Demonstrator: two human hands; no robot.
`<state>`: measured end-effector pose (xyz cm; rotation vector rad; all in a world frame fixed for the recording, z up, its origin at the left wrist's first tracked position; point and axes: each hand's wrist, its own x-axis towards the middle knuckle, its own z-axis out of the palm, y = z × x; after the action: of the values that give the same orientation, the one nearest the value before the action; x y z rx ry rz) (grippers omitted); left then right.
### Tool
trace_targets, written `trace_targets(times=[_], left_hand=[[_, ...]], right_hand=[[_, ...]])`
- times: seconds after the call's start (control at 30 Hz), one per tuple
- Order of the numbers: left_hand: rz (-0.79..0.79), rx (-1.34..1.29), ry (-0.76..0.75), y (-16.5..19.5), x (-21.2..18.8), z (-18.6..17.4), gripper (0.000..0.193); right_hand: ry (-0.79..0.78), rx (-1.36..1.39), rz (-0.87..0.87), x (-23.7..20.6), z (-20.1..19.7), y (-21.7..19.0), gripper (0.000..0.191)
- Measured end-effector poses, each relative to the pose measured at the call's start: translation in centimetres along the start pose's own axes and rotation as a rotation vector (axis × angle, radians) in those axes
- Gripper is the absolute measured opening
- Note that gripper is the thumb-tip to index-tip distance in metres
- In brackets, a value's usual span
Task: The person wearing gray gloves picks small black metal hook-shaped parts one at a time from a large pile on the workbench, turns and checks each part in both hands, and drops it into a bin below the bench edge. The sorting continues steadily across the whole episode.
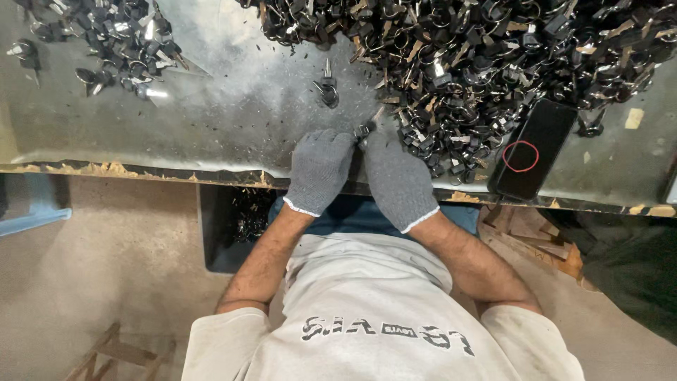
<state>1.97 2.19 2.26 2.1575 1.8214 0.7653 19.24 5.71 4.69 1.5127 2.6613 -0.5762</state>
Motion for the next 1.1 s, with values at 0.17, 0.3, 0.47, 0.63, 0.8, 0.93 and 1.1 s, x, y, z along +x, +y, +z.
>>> trace_targets(times=[0.17, 0.3, 0.47, 0.63, 0.8, 0.93, 1.1], left_hand=[[0.034, -0.031, 0.018, -0.2, 0.2, -0.3, 0.011], [0.032, 0.021, 0.015, 0.4, 0.3, -0.6, 0.015], [-0.021, -0.034, 0.062, 1.0, 0.1, -0.7, 0.038], [-0.054, -0.158, 0.042, 0.2, -0.7, -0.3, 0.044], [-0.020, -0.133, 0.024, 0.1, -1.1, -0.1, 0.041], [-0.021, -0.073, 0.149, 0.8, -1.2, -0.7, 0.032], [-0.050, 0.098, 0.095, 1.5, -1.5, -0.7, 0.017]], right_hand=[[0.050, 0.122, -0.133, 0.5, -1.1, 1.0, 0.027], [0.003, 0.053, -0.062, 0.3, -0.9, 1.0, 0.030], [0.218, 0.180, -0.110, -0.3, -0.2, 0.7, 0.058], [0.056, -0.098, -0.044, -0.7, -0.1, -0.9, 0.017], [-0.049, 0.138, -0.102, 0.8, -1.4, -0.1, 0.034], [-0.065, 0.528, -0.017, 1.1, -1.4, 0.9, 0.038], [0.118, 0.113, -0.111, -1.2, 0.0, 0.4, 0.034]])
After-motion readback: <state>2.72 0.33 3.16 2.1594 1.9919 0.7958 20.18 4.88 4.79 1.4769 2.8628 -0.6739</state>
